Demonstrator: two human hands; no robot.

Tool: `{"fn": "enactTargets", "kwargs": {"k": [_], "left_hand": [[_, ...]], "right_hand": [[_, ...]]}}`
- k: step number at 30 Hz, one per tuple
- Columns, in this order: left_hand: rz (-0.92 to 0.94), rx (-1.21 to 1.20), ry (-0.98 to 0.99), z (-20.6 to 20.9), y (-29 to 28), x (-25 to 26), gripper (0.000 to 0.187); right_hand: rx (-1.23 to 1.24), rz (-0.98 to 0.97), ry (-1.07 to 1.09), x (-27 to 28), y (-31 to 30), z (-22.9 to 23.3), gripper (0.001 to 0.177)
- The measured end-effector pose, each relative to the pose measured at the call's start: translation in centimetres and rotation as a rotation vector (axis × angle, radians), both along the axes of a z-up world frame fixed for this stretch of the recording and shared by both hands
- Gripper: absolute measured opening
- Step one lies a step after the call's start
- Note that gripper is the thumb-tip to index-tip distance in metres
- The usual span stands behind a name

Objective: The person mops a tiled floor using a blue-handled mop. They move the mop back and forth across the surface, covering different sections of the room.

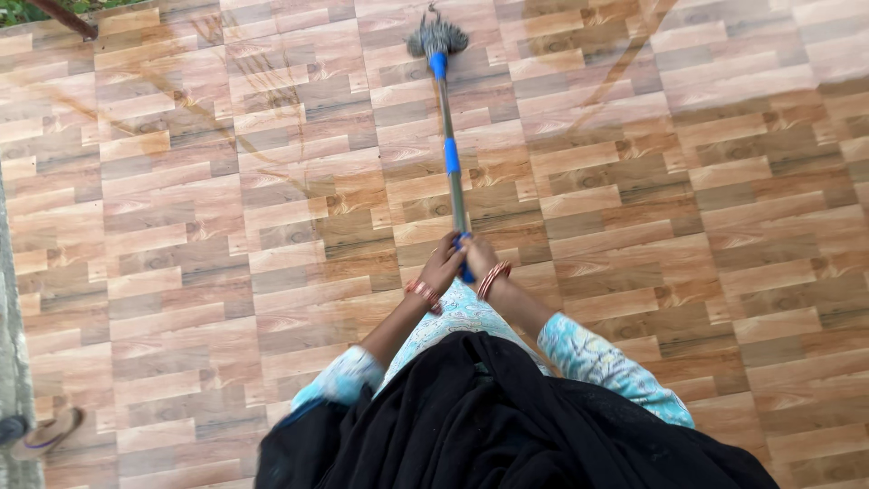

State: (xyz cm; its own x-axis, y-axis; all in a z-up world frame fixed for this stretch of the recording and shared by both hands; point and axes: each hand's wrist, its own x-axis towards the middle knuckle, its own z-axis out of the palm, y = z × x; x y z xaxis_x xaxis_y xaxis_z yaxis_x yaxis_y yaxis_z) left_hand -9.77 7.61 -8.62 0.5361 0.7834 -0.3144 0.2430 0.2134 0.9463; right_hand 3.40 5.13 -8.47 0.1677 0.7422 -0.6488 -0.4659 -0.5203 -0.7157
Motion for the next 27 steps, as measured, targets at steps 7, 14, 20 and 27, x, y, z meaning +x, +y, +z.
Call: {"fn": "enactTargets", "kwargs": {"k": [7, 14, 20, 27], "left_hand": [[-0.232, 0.25, 0.183, 17.0, -14.1, -9.3, 0.065], [-0.207, 0.175, 0.358, 17.4, -21.6, -9.3, 0.071], [-0.116, 0.186, 0.408, 4.5, -19.4, -7.3, 0.072], [-0.164, 0.144, 0.536, -2.1, -17.3, -3.9, 0.092]], "right_hand": [[0.034, 0.266, 0.138, -6.2, -14.0, 9.0, 0.03], [0.077, 0.344, 0.088, -8.0, -20.8, 4.0, 0.046], [-0.082, 0.438, -0.379, -8.0, -17.9, -3.6, 0.053], [-0.114, 0.374, -0.361, -6.0, -17.6, -3.1, 0.038]]}}
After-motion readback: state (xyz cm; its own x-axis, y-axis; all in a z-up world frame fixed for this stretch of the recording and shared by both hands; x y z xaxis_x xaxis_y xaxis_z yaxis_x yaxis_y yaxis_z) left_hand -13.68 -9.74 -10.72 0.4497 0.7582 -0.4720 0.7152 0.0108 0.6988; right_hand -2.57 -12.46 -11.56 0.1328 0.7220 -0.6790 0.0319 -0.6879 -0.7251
